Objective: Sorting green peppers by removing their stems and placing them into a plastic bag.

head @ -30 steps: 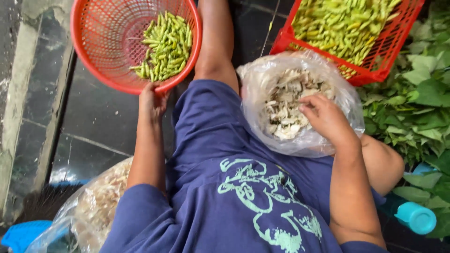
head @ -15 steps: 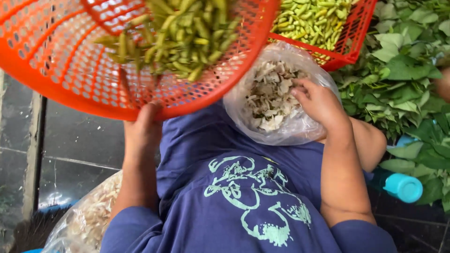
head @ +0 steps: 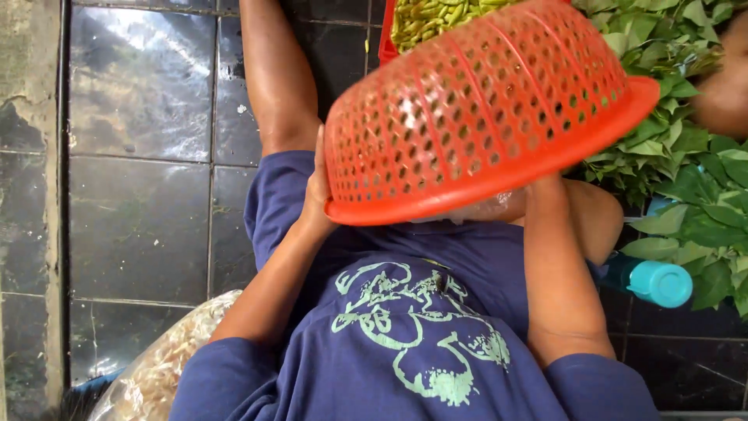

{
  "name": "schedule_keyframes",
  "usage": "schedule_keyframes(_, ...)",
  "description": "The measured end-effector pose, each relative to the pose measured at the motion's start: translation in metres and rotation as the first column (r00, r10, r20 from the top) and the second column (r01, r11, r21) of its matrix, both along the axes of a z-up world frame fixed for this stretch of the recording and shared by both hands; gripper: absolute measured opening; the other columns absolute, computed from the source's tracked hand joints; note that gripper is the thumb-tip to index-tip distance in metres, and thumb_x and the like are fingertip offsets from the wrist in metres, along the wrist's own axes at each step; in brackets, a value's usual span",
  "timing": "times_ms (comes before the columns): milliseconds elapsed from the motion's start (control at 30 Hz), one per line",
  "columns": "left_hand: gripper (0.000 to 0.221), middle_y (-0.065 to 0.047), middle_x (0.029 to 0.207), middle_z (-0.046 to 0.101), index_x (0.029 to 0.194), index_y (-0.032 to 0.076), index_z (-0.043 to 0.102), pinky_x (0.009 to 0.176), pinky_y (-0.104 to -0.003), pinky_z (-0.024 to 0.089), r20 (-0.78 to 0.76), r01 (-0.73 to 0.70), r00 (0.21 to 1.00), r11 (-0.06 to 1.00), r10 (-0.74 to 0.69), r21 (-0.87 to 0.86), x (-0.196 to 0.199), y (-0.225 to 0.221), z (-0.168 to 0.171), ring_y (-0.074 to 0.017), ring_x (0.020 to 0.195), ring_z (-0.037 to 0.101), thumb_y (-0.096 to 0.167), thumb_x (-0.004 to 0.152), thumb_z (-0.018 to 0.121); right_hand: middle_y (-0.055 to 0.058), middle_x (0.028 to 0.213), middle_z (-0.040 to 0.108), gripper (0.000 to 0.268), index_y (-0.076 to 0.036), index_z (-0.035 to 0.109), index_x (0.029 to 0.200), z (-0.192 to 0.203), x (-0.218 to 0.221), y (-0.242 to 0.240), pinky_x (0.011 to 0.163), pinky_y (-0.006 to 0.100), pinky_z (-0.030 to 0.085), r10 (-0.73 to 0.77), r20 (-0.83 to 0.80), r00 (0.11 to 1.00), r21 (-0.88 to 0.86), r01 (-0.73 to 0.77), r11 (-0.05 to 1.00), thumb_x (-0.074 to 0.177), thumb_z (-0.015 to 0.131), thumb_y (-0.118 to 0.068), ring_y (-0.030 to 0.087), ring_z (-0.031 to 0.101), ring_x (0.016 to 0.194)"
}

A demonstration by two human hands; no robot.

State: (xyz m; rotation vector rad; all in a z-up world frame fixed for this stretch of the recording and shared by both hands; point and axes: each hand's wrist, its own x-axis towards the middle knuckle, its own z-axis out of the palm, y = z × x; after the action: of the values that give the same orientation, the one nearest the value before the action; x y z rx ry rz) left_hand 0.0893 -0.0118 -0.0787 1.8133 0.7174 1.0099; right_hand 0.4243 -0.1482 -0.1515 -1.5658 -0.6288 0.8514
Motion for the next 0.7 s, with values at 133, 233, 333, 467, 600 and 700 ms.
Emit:
schedule_keyframes(133, 0.056, -0.039, 0.111, 0.065, 0.149, -0.018, 0.033, 0.112, -0.058, 0.045, -0.063, -0.051, 0.997, 0.998, 0.053, 0.024, -0.001, -0.014, 0.041, -0.0559, 0.117, 0.060, -0.011, 0.098, 0.053, 0.009, 0.135, 0.061, 0.054, -0.019, 0.040, 0.149, -0.006, -0.011, 0.002, 0.097, 0.054, 0.058, 0.019, -0.036, 0.999, 0.045, -0.017, 0.999, 0.100, 0.052, 0.000, 0.027, 0.067, 0.119)
schedule_keyframes(233, 0.041, -0.027, 0.114, 0.069, 0.137, -0.017, 0.055, 0.122, -0.034, 0.033, -0.102, 0.073, 0.990, 0.976, -0.095, -0.205, -0.002, -0.009, 0.059, -0.0367, 0.122, 0.062, -0.004, 0.099, 0.055, 0.008, 0.136, 0.061, 0.052, -0.019, 0.041, 0.149, -0.005, -0.014, 0.001, 0.099, 0.054, 0.057, 0.022, -0.052, 0.998, 0.081, -0.018, 0.997, 0.101, 0.052, -0.003, 0.027, 0.067, 0.120)
schedule_keyframes(333, 0.039, -0.025, 0.110, 0.069, 0.133, -0.016, 0.057, 0.117, -0.034, 0.034, -0.152, 0.100, 0.979, 0.970, -0.136, -0.223, -0.002, -0.007, 0.059, -0.0347, 0.117, 0.061, -0.001, 0.097, 0.057, 0.008, 0.137, 0.060, 0.051, -0.019, 0.041, 0.149, -0.003, -0.014, -0.002, 0.100, 0.055, 0.057, 0.023, -0.063, 0.998, 0.117, -0.016, 0.993, 0.101, 0.053, -0.006, 0.027, 0.066, 0.121)
schedule_keyframes(467, 0.035, -0.022, 0.106, 0.069, 0.127, -0.013, 0.059, 0.110, -0.033, 0.036, -0.217, 0.135, 0.958, 0.960, -0.190, -0.245, -0.001, -0.005, 0.060, -0.0321, 0.111, 0.060, 0.002, 0.095, 0.059, 0.007, 0.138, 0.060, 0.049, -0.020, 0.042, 0.149, 0.002, -0.014, -0.007, 0.102, 0.056, 0.056, 0.025, -0.075, 0.997, 0.166, -0.012, 0.986, 0.102, 0.053, -0.010, 0.027, 0.066, 0.122)
schedule_keyframes(600, 0.032, -0.020, 0.101, 0.069, 0.121, -0.010, 0.060, 0.103, -0.032, 0.037, -0.281, 0.152, 0.932, 0.952, -0.227, -0.267, -0.002, -0.001, 0.059, -0.0295, 0.104, 0.059, 0.006, 0.093, 0.061, 0.006, 0.139, 0.059, 0.048, -0.020, 0.043, 0.149, 0.000, -0.013, -0.011, 0.104, 0.057, 0.055, 0.043, -0.086, 0.995, 0.216, -0.024, 0.976, 0.103, 0.054, -0.013, 0.027, 0.066, 0.123)
schedule_keyframes(700, 0.030, -0.018, 0.098, 0.068, 0.116, -0.008, 0.062, 0.098, -0.031, 0.038, -0.326, 0.162, 0.911, 0.946, -0.253, -0.282, -0.001, 0.005, 0.057, -0.0275, 0.099, 0.059, 0.008, 0.091, 0.063, 0.005, 0.140, 0.058, 0.047, -0.021, 0.044, 0.149, -0.039, -0.015, -0.037, 0.105, 0.058, 0.054, 0.058, -0.091, 0.994, 0.255, -0.033, 0.966, 0.103, 0.054, -0.016, 0.027, 0.065, 0.124)
